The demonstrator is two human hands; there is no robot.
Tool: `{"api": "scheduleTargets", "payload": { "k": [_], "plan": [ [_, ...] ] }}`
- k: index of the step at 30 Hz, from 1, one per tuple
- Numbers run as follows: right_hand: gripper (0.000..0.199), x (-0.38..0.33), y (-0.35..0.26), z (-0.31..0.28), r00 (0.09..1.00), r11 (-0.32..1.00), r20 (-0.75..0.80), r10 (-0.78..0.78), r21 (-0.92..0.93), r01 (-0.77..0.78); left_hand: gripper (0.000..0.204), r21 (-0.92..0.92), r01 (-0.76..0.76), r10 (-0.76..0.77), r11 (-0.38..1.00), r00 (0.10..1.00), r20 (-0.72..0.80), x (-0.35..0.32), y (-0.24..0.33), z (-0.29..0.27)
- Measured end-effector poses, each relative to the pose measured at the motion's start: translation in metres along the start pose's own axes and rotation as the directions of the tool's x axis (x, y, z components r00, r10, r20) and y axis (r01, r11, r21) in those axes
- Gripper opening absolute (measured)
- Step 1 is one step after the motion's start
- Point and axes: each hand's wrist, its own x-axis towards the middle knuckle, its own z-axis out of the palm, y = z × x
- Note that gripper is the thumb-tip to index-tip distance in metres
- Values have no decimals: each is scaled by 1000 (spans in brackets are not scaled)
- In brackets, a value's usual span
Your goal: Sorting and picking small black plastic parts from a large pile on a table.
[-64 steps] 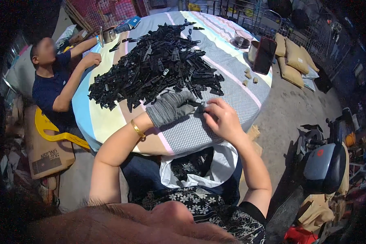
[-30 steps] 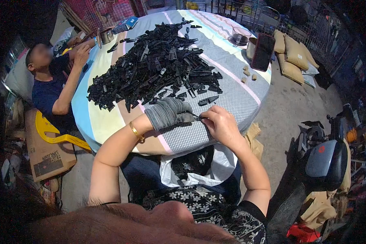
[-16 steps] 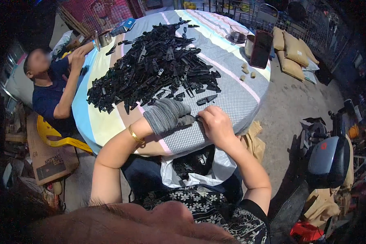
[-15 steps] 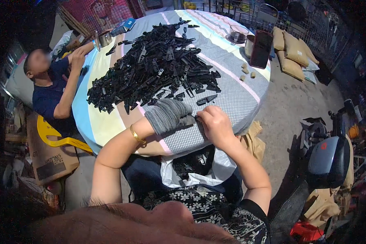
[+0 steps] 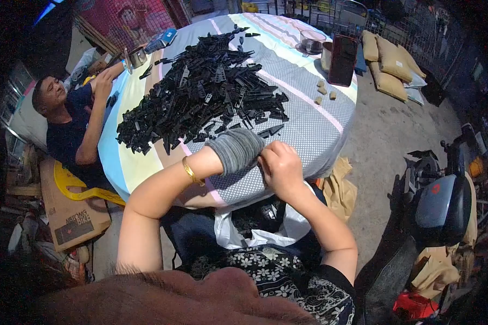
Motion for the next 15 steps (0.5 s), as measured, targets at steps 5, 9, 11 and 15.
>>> {"api": "scheduleTargets", "payload": {
  "k": [5,9,11,15],
  "plan": [
    [13,-7,3,10,996,999,-88,-33,-4,33,20,4,-61,61,998,998,17,3,-8,0],
    [10,-11,8,-1,998,999,-49,36,-1,-36,18,41,-41,40,998,999,27,6,-1,-2],
    [9,-7,8,1,997,999,-74,35,40,-32,18,57,-73,73,996,997,10,5,-2,-2],
    [8,-1,-1,5,998,999,-69,14,44,-11,22,-43,-17,18,999,1000,17,1,-4,-5]
  ]
}}
